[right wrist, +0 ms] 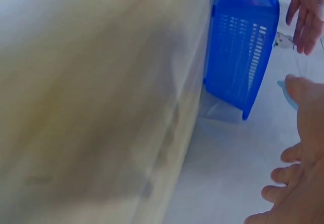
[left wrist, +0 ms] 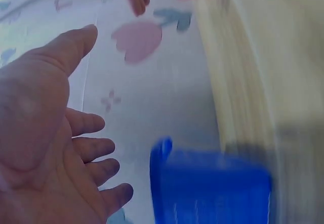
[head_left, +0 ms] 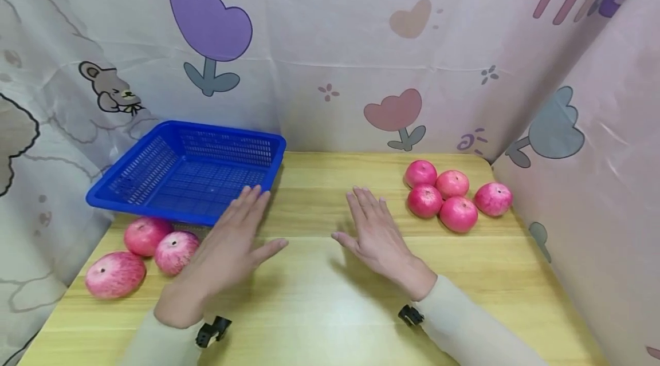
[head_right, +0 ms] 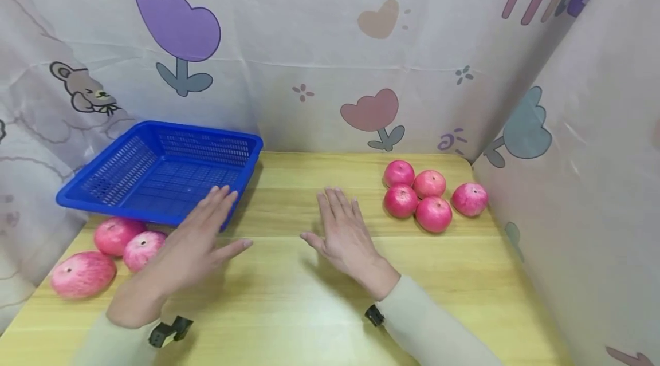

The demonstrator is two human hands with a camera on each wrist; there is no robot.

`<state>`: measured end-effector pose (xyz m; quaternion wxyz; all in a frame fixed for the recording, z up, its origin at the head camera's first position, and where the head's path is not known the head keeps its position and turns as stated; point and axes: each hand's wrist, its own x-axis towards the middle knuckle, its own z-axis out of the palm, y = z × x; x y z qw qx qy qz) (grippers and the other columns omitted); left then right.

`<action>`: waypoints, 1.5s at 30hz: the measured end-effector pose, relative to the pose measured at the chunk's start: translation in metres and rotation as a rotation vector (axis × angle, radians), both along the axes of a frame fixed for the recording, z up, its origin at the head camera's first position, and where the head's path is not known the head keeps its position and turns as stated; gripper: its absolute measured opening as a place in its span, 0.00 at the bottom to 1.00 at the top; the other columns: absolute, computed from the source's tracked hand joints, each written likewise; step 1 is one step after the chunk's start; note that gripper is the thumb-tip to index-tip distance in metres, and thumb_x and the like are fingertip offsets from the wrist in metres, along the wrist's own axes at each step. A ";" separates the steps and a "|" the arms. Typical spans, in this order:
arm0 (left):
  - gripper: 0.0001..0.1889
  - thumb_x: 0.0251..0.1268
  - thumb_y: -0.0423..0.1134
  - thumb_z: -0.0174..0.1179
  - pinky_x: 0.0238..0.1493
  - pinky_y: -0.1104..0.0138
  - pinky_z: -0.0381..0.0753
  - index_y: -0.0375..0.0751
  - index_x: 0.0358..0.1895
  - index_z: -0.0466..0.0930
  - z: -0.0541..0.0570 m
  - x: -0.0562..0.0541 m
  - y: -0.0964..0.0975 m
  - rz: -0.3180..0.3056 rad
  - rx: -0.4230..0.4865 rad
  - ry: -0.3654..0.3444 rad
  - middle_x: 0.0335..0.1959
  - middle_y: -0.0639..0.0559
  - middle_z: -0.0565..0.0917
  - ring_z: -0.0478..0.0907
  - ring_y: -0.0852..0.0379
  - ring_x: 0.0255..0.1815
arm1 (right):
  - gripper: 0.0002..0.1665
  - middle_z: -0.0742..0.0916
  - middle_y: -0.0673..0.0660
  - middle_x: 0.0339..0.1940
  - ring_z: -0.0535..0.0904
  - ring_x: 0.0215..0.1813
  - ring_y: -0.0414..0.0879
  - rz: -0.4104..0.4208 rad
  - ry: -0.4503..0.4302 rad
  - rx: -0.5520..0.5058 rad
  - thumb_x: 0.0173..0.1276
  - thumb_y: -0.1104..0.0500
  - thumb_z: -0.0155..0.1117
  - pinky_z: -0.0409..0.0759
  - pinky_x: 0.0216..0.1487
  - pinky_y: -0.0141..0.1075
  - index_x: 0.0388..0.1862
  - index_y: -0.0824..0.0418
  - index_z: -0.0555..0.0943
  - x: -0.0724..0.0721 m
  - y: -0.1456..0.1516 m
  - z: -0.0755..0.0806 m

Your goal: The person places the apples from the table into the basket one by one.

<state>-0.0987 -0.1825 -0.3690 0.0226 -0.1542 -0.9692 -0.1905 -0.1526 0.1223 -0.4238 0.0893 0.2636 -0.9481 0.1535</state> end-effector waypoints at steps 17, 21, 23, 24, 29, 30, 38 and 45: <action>0.67 0.65 0.78 0.57 0.80 0.30 0.27 0.24 0.84 0.40 -0.016 -0.018 -0.075 0.155 -0.094 -0.065 0.84 0.22 0.44 0.32 0.25 0.86 | 0.55 0.56 0.60 0.89 0.46 0.90 0.56 0.191 -0.006 0.221 0.79 0.25 0.47 0.48 0.87 0.59 0.89 0.57 0.48 -0.025 -0.095 0.016; 0.67 0.64 0.78 0.58 0.80 0.31 0.23 0.24 0.83 0.42 -0.022 -0.019 -0.078 0.158 -0.134 -0.055 0.83 0.21 0.46 0.34 0.25 0.86 | 0.55 0.55 0.59 0.90 0.47 0.90 0.56 0.243 0.021 0.264 0.79 0.25 0.45 0.50 0.87 0.58 0.89 0.57 0.48 -0.025 -0.117 0.016; 0.67 0.64 0.79 0.58 0.80 0.31 0.22 0.24 0.83 0.43 -0.025 -0.019 -0.078 0.156 -0.146 -0.047 0.83 0.21 0.47 0.35 0.25 0.86 | 0.55 0.54 0.58 0.90 0.46 0.90 0.55 0.268 0.026 0.280 0.80 0.25 0.44 0.50 0.87 0.58 0.89 0.57 0.47 -0.024 -0.126 0.016; 0.67 0.64 0.78 0.58 0.80 0.31 0.22 0.23 0.83 0.43 -0.026 -0.019 -0.078 0.155 -0.149 -0.043 0.83 0.21 0.47 0.35 0.25 0.86 | 0.54 0.53 0.58 0.90 0.45 0.90 0.54 0.279 0.028 0.293 0.80 0.25 0.44 0.50 0.87 0.58 0.89 0.56 0.47 -0.024 -0.131 0.016; 0.66 0.64 0.78 0.58 0.80 0.34 0.19 0.25 0.84 0.44 -0.030 -0.020 -0.077 0.153 -0.159 -0.036 0.83 0.22 0.47 0.34 0.26 0.86 | 0.52 0.51 0.54 0.90 0.39 0.90 0.51 0.319 0.041 0.348 0.81 0.26 0.41 0.48 0.87 0.58 0.90 0.54 0.46 -0.021 -0.146 0.015; 0.66 0.64 0.79 0.57 0.81 0.34 0.18 0.25 0.84 0.44 -0.030 -0.019 -0.076 0.153 -0.162 -0.037 0.84 0.22 0.47 0.34 0.26 0.86 | 0.52 0.51 0.54 0.90 0.39 0.90 0.51 0.325 0.046 0.358 0.81 0.26 0.40 0.48 0.87 0.58 0.90 0.54 0.46 -0.021 -0.148 0.014; 0.66 0.64 0.79 0.56 0.81 0.32 0.23 0.27 0.84 0.44 -0.030 -0.018 -0.064 0.132 -0.156 -0.030 0.84 0.24 0.48 0.36 0.27 0.86 | 0.51 0.55 0.52 0.90 0.39 0.90 0.51 0.327 0.052 0.363 0.81 0.25 0.39 0.46 0.87 0.58 0.89 0.52 0.49 -0.022 -0.145 0.011; 0.60 0.69 0.70 0.62 0.82 0.31 0.27 0.28 0.85 0.45 -0.028 -0.017 -0.053 0.095 -0.141 -0.021 0.85 0.26 0.47 0.35 0.29 0.87 | 0.50 0.56 0.52 0.90 0.41 0.90 0.50 0.318 0.042 0.339 0.81 0.27 0.43 0.45 0.88 0.57 0.89 0.53 0.52 -0.026 -0.130 0.011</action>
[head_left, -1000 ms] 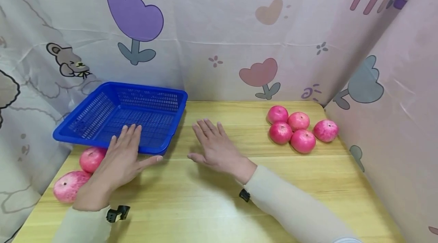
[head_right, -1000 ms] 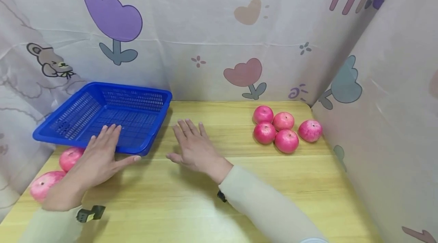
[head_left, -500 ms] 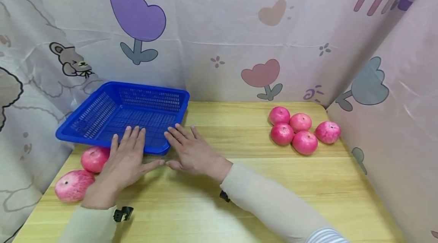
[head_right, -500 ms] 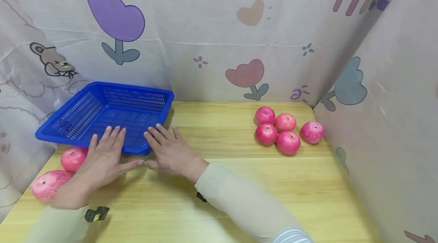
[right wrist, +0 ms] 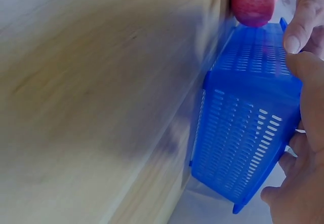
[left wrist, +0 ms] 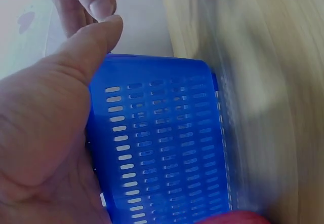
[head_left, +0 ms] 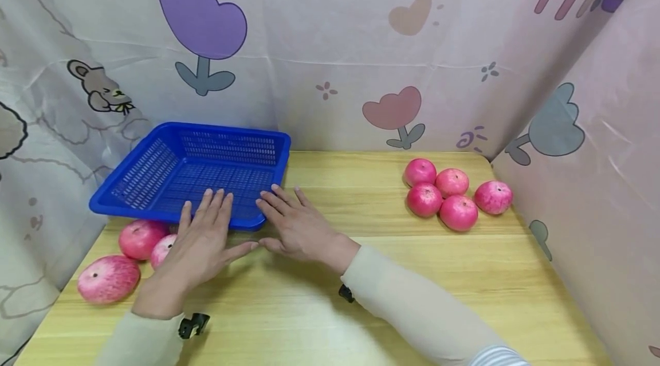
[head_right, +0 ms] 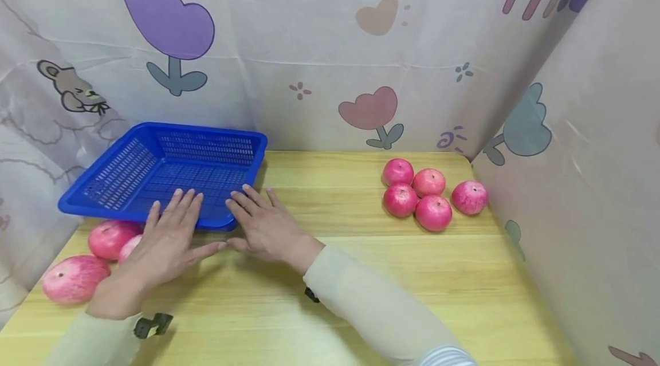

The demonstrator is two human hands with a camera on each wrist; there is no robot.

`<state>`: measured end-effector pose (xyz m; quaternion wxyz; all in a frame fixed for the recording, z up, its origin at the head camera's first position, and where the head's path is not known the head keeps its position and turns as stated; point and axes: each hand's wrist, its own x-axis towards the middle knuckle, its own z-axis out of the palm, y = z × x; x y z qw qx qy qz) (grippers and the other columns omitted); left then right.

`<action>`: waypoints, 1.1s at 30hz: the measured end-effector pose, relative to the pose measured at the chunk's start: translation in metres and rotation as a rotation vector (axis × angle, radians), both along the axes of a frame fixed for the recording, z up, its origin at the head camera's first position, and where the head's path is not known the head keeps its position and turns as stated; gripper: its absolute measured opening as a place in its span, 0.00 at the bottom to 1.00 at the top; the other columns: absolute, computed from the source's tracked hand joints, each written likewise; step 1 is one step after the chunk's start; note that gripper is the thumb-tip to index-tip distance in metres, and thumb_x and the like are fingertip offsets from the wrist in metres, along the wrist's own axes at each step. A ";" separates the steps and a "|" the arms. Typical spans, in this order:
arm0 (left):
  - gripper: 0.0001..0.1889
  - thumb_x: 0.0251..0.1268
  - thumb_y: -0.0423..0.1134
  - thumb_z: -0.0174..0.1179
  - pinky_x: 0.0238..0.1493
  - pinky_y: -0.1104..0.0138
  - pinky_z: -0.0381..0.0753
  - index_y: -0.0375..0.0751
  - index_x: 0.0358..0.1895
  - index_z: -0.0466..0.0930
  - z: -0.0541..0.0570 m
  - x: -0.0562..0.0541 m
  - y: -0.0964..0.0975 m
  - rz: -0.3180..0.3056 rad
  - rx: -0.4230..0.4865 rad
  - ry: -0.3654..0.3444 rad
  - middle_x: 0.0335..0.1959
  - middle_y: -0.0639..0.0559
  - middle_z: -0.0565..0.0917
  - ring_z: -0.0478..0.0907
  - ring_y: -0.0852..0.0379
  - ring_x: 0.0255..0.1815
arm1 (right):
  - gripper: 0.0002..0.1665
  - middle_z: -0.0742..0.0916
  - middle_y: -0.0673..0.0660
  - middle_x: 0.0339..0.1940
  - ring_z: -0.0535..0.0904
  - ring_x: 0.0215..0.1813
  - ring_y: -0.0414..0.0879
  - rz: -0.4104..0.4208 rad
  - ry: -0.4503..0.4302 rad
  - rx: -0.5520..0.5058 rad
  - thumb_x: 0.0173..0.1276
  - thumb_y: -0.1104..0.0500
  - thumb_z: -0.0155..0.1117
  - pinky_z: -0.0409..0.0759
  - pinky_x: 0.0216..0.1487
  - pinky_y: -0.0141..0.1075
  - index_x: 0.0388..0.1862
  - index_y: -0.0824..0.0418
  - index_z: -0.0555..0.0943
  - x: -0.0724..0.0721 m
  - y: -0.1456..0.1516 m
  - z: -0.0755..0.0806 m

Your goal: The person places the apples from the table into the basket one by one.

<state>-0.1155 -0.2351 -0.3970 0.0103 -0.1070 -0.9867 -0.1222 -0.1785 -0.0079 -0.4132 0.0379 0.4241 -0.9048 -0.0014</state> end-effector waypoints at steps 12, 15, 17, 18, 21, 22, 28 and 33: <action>0.55 0.71 0.66 0.63 0.84 0.37 0.27 0.28 0.84 0.50 0.000 -0.001 0.011 -0.042 0.006 0.038 0.84 0.26 0.53 0.43 0.28 0.86 | 0.48 0.65 0.52 0.87 0.49 0.89 0.49 -0.030 0.010 -0.121 0.80 0.25 0.41 0.48 0.87 0.60 0.86 0.53 0.62 -0.007 0.025 -0.006; 0.54 0.71 0.65 0.63 0.85 0.37 0.29 0.28 0.83 0.52 0.000 -0.001 0.012 -0.039 0.005 0.039 0.83 0.26 0.55 0.44 0.29 0.86 | 0.48 0.69 0.53 0.85 0.53 0.89 0.50 -0.041 0.029 -0.145 0.78 0.25 0.47 0.49 0.87 0.59 0.83 0.54 0.67 -0.010 0.032 -0.008; 0.53 0.71 0.64 0.64 0.85 0.37 0.30 0.29 0.83 0.52 0.000 -0.001 0.012 -0.038 0.005 0.039 0.83 0.27 0.56 0.45 0.29 0.86 | 0.48 0.72 0.54 0.83 0.56 0.88 0.51 -0.046 0.043 -0.162 0.77 0.25 0.50 0.51 0.87 0.58 0.81 0.55 0.69 -0.011 0.038 -0.009; 0.53 0.71 0.64 0.64 0.85 0.37 0.30 0.29 0.84 0.52 0.000 -0.001 0.013 -0.039 0.004 0.038 0.83 0.27 0.56 0.45 0.29 0.86 | 0.48 0.73 0.54 0.82 0.58 0.87 0.51 -0.048 0.052 -0.173 0.76 0.26 0.52 0.52 0.87 0.58 0.80 0.56 0.70 -0.012 0.041 -0.010; 0.53 0.72 0.63 0.64 0.85 0.37 0.30 0.29 0.84 0.52 0.000 -0.001 0.013 -0.044 0.004 0.041 0.84 0.28 0.56 0.45 0.30 0.86 | 0.47 0.76 0.55 0.80 0.62 0.85 0.52 -0.053 0.070 -0.213 0.75 0.27 0.55 0.54 0.86 0.58 0.77 0.58 0.74 -0.013 0.050 -0.010; 0.52 0.72 0.62 0.64 0.85 0.38 0.29 0.30 0.84 0.52 0.000 -0.001 0.013 -0.045 0.005 0.040 0.84 0.28 0.56 0.45 0.30 0.87 | 0.46 0.77 0.56 0.79 0.63 0.85 0.52 -0.054 0.074 -0.226 0.74 0.27 0.56 0.55 0.86 0.58 0.77 0.59 0.75 -0.014 0.054 -0.010; 0.52 0.73 0.62 0.64 0.85 0.41 0.25 0.30 0.84 0.51 -0.001 -0.001 0.015 -0.051 0.001 0.037 0.84 0.29 0.56 0.44 0.31 0.87 | 0.44 0.79 0.57 0.76 0.66 0.83 0.53 -0.069 0.069 -0.299 0.73 0.30 0.61 0.54 0.86 0.59 0.73 0.61 0.78 -0.014 0.078 -0.011; 0.52 0.73 0.62 0.64 0.85 0.41 0.26 0.30 0.84 0.52 -0.001 -0.001 0.014 -0.052 0.006 0.044 0.84 0.29 0.56 0.45 0.31 0.87 | 0.43 0.80 0.57 0.76 0.66 0.83 0.53 -0.100 0.053 -0.328 0.74 0.32 0.62 0.52 0.87 0.58 0.73 0.61 0.78 -0.012 0.100 -0.012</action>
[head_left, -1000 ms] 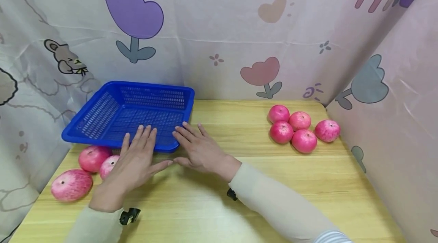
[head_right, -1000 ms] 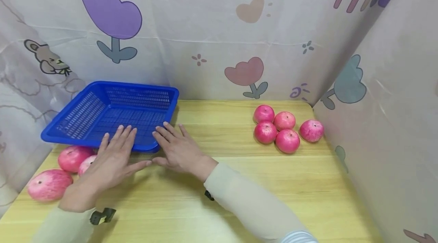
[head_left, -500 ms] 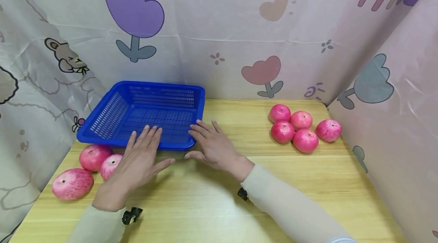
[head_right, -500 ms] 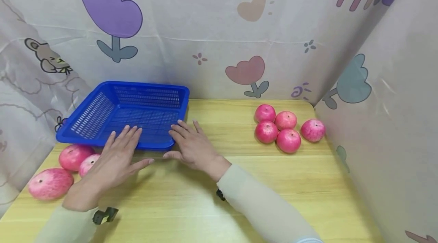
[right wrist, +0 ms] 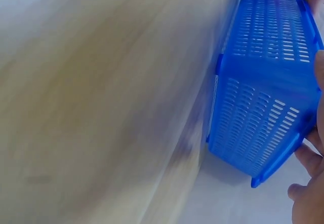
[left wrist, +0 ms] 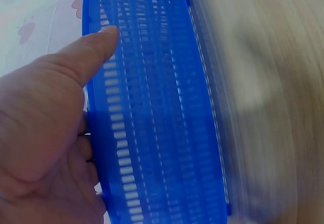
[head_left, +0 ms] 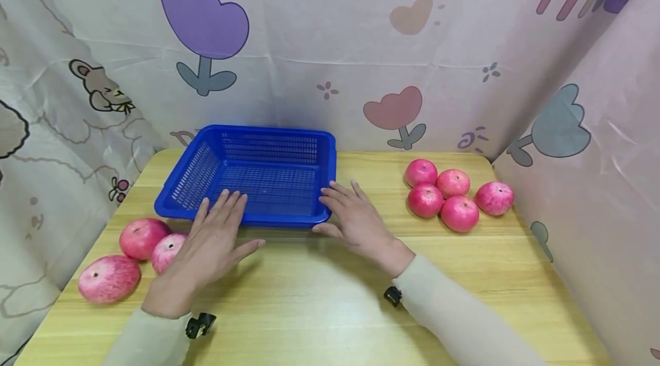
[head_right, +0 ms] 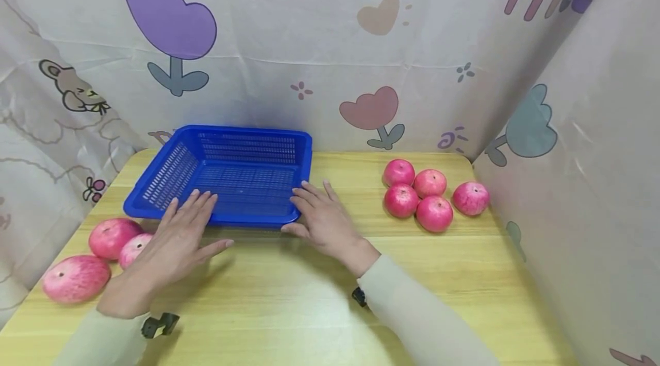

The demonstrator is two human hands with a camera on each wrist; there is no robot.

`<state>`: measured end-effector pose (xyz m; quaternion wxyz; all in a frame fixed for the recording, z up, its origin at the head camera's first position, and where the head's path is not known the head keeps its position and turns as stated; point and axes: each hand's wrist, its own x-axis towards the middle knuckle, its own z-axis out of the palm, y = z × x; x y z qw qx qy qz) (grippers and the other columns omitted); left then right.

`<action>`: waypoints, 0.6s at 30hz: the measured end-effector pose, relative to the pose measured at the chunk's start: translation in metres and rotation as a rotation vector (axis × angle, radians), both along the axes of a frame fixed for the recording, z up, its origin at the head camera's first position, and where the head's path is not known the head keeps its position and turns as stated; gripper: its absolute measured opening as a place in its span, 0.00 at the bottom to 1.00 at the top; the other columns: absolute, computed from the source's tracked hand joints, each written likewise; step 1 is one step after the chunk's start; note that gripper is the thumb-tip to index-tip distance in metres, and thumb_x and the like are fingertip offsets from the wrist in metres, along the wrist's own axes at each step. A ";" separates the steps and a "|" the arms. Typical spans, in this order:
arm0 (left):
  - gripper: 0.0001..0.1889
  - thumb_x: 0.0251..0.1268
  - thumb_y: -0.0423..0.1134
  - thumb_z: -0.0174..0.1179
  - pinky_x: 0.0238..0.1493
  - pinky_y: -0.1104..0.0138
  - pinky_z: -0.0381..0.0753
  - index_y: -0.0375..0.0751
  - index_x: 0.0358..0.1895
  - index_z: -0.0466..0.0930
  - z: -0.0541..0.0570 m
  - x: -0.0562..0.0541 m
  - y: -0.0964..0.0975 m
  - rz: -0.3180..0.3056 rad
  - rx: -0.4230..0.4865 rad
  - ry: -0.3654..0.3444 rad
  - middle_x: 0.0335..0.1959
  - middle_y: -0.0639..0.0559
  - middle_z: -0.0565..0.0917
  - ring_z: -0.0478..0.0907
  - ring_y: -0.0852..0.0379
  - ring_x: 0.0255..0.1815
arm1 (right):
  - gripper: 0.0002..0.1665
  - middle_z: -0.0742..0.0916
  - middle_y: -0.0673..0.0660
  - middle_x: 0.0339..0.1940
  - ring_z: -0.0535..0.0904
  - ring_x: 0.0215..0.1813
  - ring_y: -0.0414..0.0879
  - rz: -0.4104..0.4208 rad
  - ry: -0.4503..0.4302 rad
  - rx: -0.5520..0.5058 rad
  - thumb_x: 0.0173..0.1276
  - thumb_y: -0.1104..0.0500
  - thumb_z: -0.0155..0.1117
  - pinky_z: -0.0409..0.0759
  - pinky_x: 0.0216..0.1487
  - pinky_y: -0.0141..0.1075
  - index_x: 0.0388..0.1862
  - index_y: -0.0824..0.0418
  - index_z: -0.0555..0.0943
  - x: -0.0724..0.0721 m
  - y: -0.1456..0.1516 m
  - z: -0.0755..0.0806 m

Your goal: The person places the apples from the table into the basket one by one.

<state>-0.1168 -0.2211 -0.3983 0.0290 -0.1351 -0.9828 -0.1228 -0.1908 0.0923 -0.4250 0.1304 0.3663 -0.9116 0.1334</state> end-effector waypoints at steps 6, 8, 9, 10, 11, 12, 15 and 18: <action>0.52 0.73 0.63 0.62 0.85 0.39 0.28 0.30 0.84 0.52 -0.001 0.000 -0.001 -0.003 0.016 -0.013 0.84 0.30 0.55 0.44 0.32 0.87 | 0.41 0.79 0.57 0.77 0.64 0.84 0.53 -0.013 -0.030 -0.013 0.75 0.34 0.63 0.50 0.87 0.57 0.73 0.61 0.78 0.002 0.024 0.000; 0.52 0.73 0.63 0.62 0.85 0.38 0.29 0.31 0.84 0.51 -0.001 0.000 -0.002 -0.001 0.019 -0.014 0.84 0.29 0.55 0.43 0.32 0.87 | 0.41 0.79 0.57 0.77 0.64 0.85 0.53 -0.016 -0.043 -0.021 0.75 0.34 0.63 0.49 0.87 0.57 0.74 0.62 0.77 0.003 0.032 0.001; 0.52 0.73 0.63 0.63 0.85 0.37 0.30 0.30 0.84 0.51 -0.001 0.000 -0.002 0.001 0.019 -0.010 0.84 0.29 0.54 0.43 0.32 0.87 | 0.41 0.78 0.57 0.77 0.63 0.85 0.53 -0.018 -0.053 -0.025 0.76 0.34 0.63 0.49 0.87 0.57 0.74 0.62 0.77 0.003 0.037 0.001; 0.52 0.73 0.63 0.63 0.85 0.37 0.30 0.30 0.84 0.51 -0.001 0.000 -0.003 0.004 0.019 -0.006 0.84 0.29 0.54 0.42 0.31 0.87 | 0.41 0.78 0.57 0.78 0.63 0.85 0.53 -0.024 -0.063 -0.029 0.76 0.35 0.63 0.48 0.88 0.57 0.74 0.61 0.77 0.003 0.042 0.001; 0.52 0.73 0.63 0.62 0.84 0.36 0.30 0.30 0.84 0.51 -0.001 0.000 -0.004 0.007 0.017 -0.002 0.84 0.29 0.54 0.43 0.31 0.87 | 0.41 0.78 0.57 0.78 0.62 0.85 0.53 -0.030 -0.076 -0.033 0.76 0.35 0.63 0.47 0.88 0.56 0.74 0.61 0.77 0.004 0.047 0.002; 0.52 0.73 0.64 0.62 0.84 0.36 0.29 0.30 0.84 0.51 -0.001 0.000 -0.004 0.012 0.016 -0.001 0.84 0.28 0.53 0.42 0.31 0.87 | 0.41 0.77 0.57 0.79 0.62 0.86 0.53 -0.036 -0.086 -0.037 0.76 0.35 0.63 0.47 0.88 0.55 0.75 0.61 0.76 0.004 0.052 0.002; 0.53 0.73 0.66 0.61 0.83 0.34 0.28 0.30 0.84 0.51 -0.002 0.000 -0.008 0.028 0.017 0.005 0.84 0.27 0.52 0.41 0.29 0.87 | 0.41 0.76 0.56 0.79 0.61 0.86 0.54 -0.053 -0.099 -0.043 0.75 0.36 0.64 0.48 0.88 0.55 0.75 0.61 0.76 0.005 0.068 0.003; 0.54 0.73 0.67 0.60 0.82 0.32 0.28 0.30 0.84 0.50 -0.001 0.000 -0.010 0.045 0.033 -0.011 0.85 0.27 0.50 0.38 0.29 0.87 | 0.41 0.76 0.57 0.79 0.63 0.85 0.56 -0.055 -0.090 -0.058 0.74 0.37 0.66 0.51 0.87 0.57 0.74 0.62 0.76 0.006 0.083 0.004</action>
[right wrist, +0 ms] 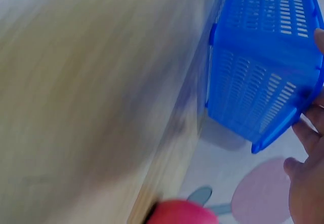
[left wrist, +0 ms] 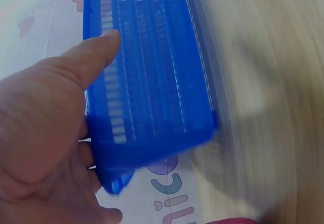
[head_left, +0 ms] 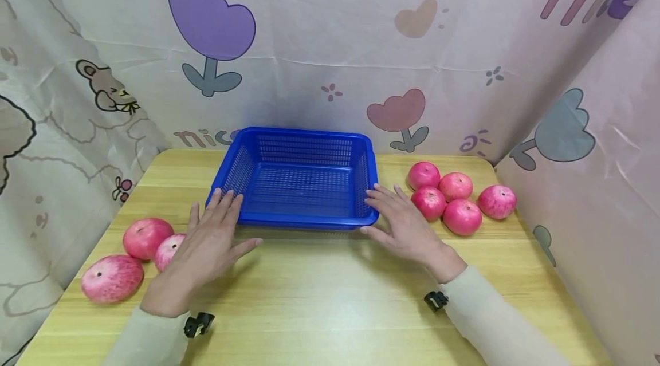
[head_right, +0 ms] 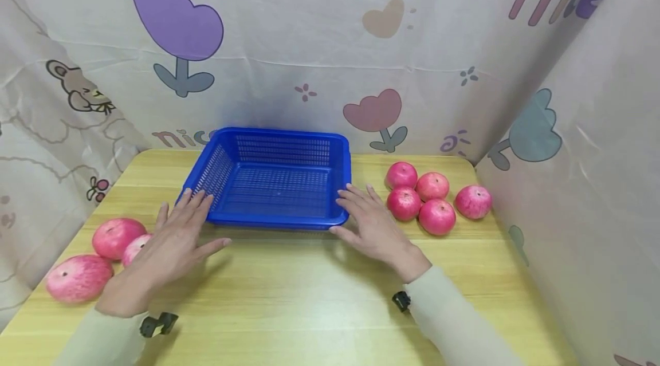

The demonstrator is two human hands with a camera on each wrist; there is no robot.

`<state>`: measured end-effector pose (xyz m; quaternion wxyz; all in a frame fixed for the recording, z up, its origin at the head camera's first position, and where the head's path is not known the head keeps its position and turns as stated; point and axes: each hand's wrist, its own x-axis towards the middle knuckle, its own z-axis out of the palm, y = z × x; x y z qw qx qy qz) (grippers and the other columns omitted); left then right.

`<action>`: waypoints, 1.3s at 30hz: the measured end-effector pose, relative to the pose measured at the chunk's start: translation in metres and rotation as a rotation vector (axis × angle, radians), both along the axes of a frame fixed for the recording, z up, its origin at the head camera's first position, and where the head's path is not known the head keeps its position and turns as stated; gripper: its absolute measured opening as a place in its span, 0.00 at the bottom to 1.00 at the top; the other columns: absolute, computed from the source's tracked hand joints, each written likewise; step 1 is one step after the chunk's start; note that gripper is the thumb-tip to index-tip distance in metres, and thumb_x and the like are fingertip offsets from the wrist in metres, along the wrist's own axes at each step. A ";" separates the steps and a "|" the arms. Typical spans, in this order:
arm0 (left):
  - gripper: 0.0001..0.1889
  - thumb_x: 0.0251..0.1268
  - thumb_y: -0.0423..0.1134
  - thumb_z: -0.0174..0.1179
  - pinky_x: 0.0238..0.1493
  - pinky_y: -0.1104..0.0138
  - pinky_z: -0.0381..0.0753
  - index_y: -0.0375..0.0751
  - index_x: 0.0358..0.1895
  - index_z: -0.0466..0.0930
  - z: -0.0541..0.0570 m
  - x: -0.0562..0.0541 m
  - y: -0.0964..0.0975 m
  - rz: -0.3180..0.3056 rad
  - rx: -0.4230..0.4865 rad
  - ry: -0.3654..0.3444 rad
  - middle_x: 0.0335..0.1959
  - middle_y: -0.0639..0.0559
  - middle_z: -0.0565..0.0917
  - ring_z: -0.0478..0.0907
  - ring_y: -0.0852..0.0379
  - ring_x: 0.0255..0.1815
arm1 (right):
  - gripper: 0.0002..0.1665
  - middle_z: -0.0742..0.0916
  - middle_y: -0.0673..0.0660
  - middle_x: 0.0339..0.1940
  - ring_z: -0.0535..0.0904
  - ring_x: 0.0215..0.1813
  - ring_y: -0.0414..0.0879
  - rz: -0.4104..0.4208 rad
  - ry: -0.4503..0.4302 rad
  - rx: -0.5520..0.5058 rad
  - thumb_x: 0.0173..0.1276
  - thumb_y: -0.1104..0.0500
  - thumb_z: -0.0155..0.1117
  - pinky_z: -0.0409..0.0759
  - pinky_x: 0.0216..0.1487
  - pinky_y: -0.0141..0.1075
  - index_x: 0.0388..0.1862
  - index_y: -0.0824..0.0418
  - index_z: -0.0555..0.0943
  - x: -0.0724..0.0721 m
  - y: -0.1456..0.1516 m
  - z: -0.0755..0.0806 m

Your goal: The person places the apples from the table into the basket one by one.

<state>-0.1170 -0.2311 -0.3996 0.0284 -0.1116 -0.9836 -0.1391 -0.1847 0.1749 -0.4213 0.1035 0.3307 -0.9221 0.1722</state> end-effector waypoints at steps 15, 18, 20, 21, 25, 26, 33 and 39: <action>0.55 0.74 0.68 0.58 0.79 0.34 0.52 0.32 0.85 0.46 -0.002 0.004 0.016 0.004 0.052 -0.073 0.87 0.31 0.33 0.31 0.33 0.88 | 0.43 0.74 0.61 0.80 0.65 0.83 0.61 -0.116 -0.005 -0.059 0.71 0.35 0.69 0.61 0.83 0.59 0.73 0.63 0.77 0.013 0.029 -0.004; 0.54 0.74 0.67 0.59 0.79 0.34 0.54 0.32 0.85 0.47 -0.002 0.006 0.021 -0.004 0.043 -0.063 0.87 0.30 0.35 0.32 0.32 0.88 | 0.45 0.71 0.62 0.82 0.62 0.84 0.62 -0.141 -0.014 -0.057 0.74 0.35 0.66 0.61 0.83 0.60 0.76 0.64 0.73 0.014 0.027 -0.005; 0.54 0.74 0.66 0.61 0.79 0.34 0.55 0.31 0.85 0.48 -0.002 0.008 0.025 -0.016 0.046 -0.055 0.87 0.30 0.36 0.34 0.32 0.88 | 0.46 0.68 0.63 0.84 0.58 0.86 0.62 -0.161 -0.037 -0.056 0.76 0.35 0.63 0.60 0.83 0.60 0.79 0.66 0.69 0.014 0.024 -0.005; 0.54 0.73 0.65 0.61 0.79 0.34 0.55 0.31 0.85 0.48 -0.002 0.008 0.027 -0.022 0.047 -0.054 0.87 0.29 0.36 0.34 0.31 0.88 | 0.48 0.66 0.64 0.85 0.56 0.87 0.62 -0.176 -0.051 -0.055 0.77 0.35 0.61 0.59 0.84 0.60 0.81 0.66 0.67 0.014 0.023 -0.004; 0.53 0.73 0.65 0.62 0.78 0.35 0.57 0.32 0.85 0.49 -0.002 0.011 0.033 -0.036 0.052 -0.055 0.87 0.29 0.36 0.35 0.32 0.88 | 0.52 0.58 0.65 0.88 0.48 0.89 0.62 -0.245 -0.121 -0.046 0.80 0.31 0.52 0.53 0.86 0.60 0.85 0.67 0.58 0.014 0.015 -0.002; 0.53 0.73 0.64 0.62 0.78 0.35 0.57 0.32 0.85 0.49 -0.002 0.012 0.034 -0.036 0.053 -0.054 0.87 0.29 0.37 0.35 0.32 0.88 | 0.53 0.57 0.66 0.88 0.47 0.89 0.62 -0.261 -0.131 -0.038 0.80 0.30 0.50 0.52 0.86 0.60 0.85 0.67 0.56 0.014 0.013 -0.002; 0.56 0.72 0.69 0.60 0.80 0.36 0.54 0.32 0.85 0.46 -0.003 0.012 0.036 -0.026 0.061 -0.057 0.87 0.29 0.36 0.34 0.32 0.88 | 0.56 0.56 0.67 0.88 0.45 0.89 0.62 -0.311 -0.141 0.003 0.80 0.28 0.47 0.49 0.87 0.60 0.86 0.69 0.54 0.014 0.006 -0.002; 0.59 0.70 0.72 0.58 0.82 0.37 0.52 0.28 0.85 0.45 0.001 0.002 0.033 -0.046 0.038 -0.024 0.86 0.28 0.40 0.38 0.31 0.88 | 0.56 0.56 0.67 0.88 0.46 0.89 0.63 -0.306 -0.127 0.028 0.80 0.28 0.47 0.49 0.87 0.59 0.85 0.70 0.54 0.017 0.007 -0.001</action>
